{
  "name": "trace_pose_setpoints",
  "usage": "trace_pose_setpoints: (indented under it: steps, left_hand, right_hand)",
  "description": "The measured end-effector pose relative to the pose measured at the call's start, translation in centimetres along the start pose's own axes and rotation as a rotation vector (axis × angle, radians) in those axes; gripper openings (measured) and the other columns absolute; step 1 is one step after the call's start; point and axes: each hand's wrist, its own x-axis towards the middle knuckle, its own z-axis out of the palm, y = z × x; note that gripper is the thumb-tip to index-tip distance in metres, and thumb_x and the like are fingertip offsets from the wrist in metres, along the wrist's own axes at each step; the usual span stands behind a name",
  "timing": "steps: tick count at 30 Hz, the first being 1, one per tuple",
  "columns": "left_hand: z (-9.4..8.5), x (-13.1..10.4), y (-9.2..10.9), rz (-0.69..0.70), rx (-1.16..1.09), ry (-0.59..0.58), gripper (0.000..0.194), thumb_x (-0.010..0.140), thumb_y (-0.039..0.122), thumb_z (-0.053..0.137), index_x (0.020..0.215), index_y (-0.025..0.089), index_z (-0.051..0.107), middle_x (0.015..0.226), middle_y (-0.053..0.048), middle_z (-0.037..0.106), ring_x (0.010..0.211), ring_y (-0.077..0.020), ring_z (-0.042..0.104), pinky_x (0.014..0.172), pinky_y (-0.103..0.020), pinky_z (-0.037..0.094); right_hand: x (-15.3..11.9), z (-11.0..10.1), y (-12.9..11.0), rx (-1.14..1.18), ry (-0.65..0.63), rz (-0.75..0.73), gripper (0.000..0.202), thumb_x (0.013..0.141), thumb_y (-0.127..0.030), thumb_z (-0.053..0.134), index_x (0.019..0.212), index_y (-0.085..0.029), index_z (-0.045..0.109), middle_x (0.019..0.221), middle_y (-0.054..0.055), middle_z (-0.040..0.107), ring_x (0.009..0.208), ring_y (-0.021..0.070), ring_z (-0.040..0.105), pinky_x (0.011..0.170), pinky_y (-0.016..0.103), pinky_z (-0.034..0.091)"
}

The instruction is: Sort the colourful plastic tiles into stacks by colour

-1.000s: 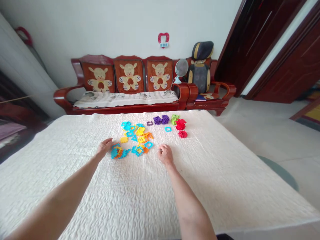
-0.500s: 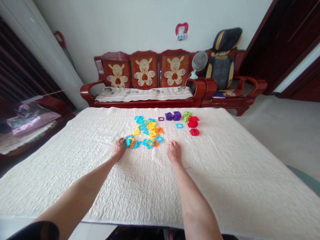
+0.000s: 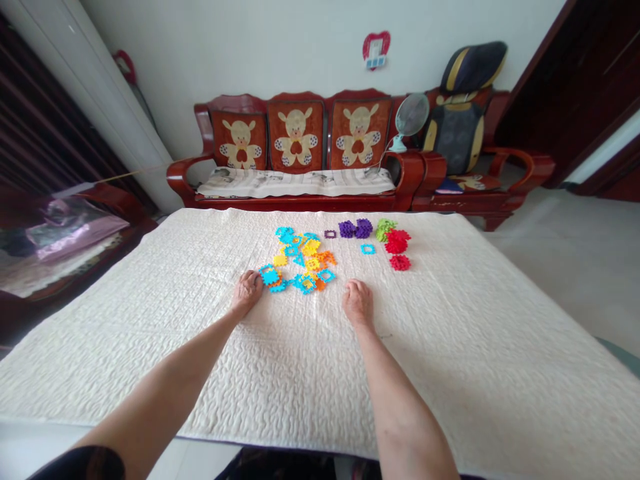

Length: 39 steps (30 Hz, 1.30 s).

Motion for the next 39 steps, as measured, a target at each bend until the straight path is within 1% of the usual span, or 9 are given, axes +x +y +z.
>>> trace_pose_setpoints:
  steps: [4,8,13,15,17,23,30,36,39]
  left_hand:
    - [0.0,0.0,-0.1,-0.003,-0.006,-0.018,0.03,0.092,0.024,0.04,0.102,0.018,0.068,0.106,-0.013,0.065,0.11,-0.0243,0.058,0.107,-0.043,0.043]
    - [-0.4,0.0,-0.4,-0.024,-0.013,-0.029,0.037,0.092,0.026,0.04,0.117,0.017,0.066,0.121,-0.014,0.064,0.12,-0.0248,0.056,0.11,-0.043,0.041]
    - [-1.1,-0.9,-0.2,0.008,-0.013,-0.074,0.059,0.089,0.044,0.057,0.143,0.022,0.049,0.133,-0.014,0.061,0.127,-0.0282,0.054,0.109,-0.045,0.042]
    - [-1.0,-1.3,0.0,0.067,0.012,-0.137,0.075,0.084,0.053,0.064,0.149,0.024,0.041,0.143,-0.014,0.056,0.135,-0.0305,0.048,0.111,-0.047,0.04]
    - [-0.5,-1.4,0.4,0.078,0.06,-0.164,0.079,0.085,0.055,0.063,0.152,0.025,0.036,0.148,-0.015,0.05,0.14,-0.0323,0.042,0.111,-0.05,0.038]
    - [2.0,0.6,2.0,0.02,0.089,-0.108,0.073,0.086,0.055,0.061,0.149,0.024,0.039,0.145,-0.017,0.051,0.138,-0.0337,0.042,0.109,-0.051,0.038]
    - [3.8,1.6,4.0,-0.122,0.097,0.007,0.069,0.081,0.058,0.066,0.136,0.018,0.053,0.117,-0.02,0.062,0.115,-0.038,0.056,0.098,-0.055,0.041]
    - [4.8,2.6,4.4,-0.103,0.012,-0.021,0.045,0.084,0.039,0.067,0.123,0.018,0.061,0.111,-0.018,0.063,0.105,-0.0326,0.062,0.088,-0.046,0.05]
    - [5.2,3.6,4.9,-0.054,-0.03,-0.047,0.046,0.086,0.033,0.064,0.129,0.018,0.056,0.121,-0.018,0.062,0.099,-0.0272,0.065,0.088,-0.042,0.053]
  right_hand:
    - [0.0,0.2,0.2,-0.001,-0.008,0.013,0.026,0.083,-0.009,0.047,0.095,-0.019,0.067,0.116,0.012,0.068,0.112,0.0241,0.057,0.098,0.037,0.041]
    - [0.1,0.1,0.1,0.004,0.001,0.008,0.025,0.084,-0.009,0.046,0.094,-0.019,0.067,0.115,0.012,0.069,0.111,0.0242,0.058,0.098,0.038,0.041]
    - [0.1,0.1,0.1,0.009,0.015,-0.003,0.025,0.084,-0.009,0.046,0.093,-0.018,0.067,0.113,0.013,0.069,0.111,0.024,0.059,0.099,0.037,0.042]
    - [0.1,0.1,0.1,0.01,0.019,-0.011,0.025,0.084,-0.008,0.046,0.093,-0.018,0.068,0.113,0.013,0.069,0.111,0.024,0.059,0.099,0.037,0.042]
    - [0.1,0.2,0.1,0.008,0.021,-0.01,0.025,0.084,-0.008,0.047,0.093,-0.019,0.068,0.113,0.012,0.069,0.11,0.0237,0.059,0.099,0.037,0.042]
    - [0.1,0.2,0.4,-0.015,0.018,-0.004,0.026,0.082,-0.007,0.048,0.094,-0.019,0.067,0.112,0.011,0.069,0.109,0.0234,0.06,0.098,0.036,0.044]
    - [0.1,0.0,0.1,-0.021,0.016,-0.003,0.026,0.083,-0.007,0.046,0.094,-0.018,0.067,0.112,0.012,0.07,0.111,0.0238,0.06,0.099,0.038,0.044]
    - [0.0,-0.1,-0.1,-0.019,0.025,-0.009,0.026,0.085,-0.007,0.045,0.093,-0.018,0.067,0.112,0.012,0.07,0.11,0.0236,0.061,0.1,0.038,0.044]
    - [0.1,-0.2,-0.1,-0.015,0.021,-0.002,0.026,0.084,-0.007,0.046,0.093,-0.018,0.068,0.112,0.012,0.07,0.111,0.0237,0.061,0.101,0.038,0.044]
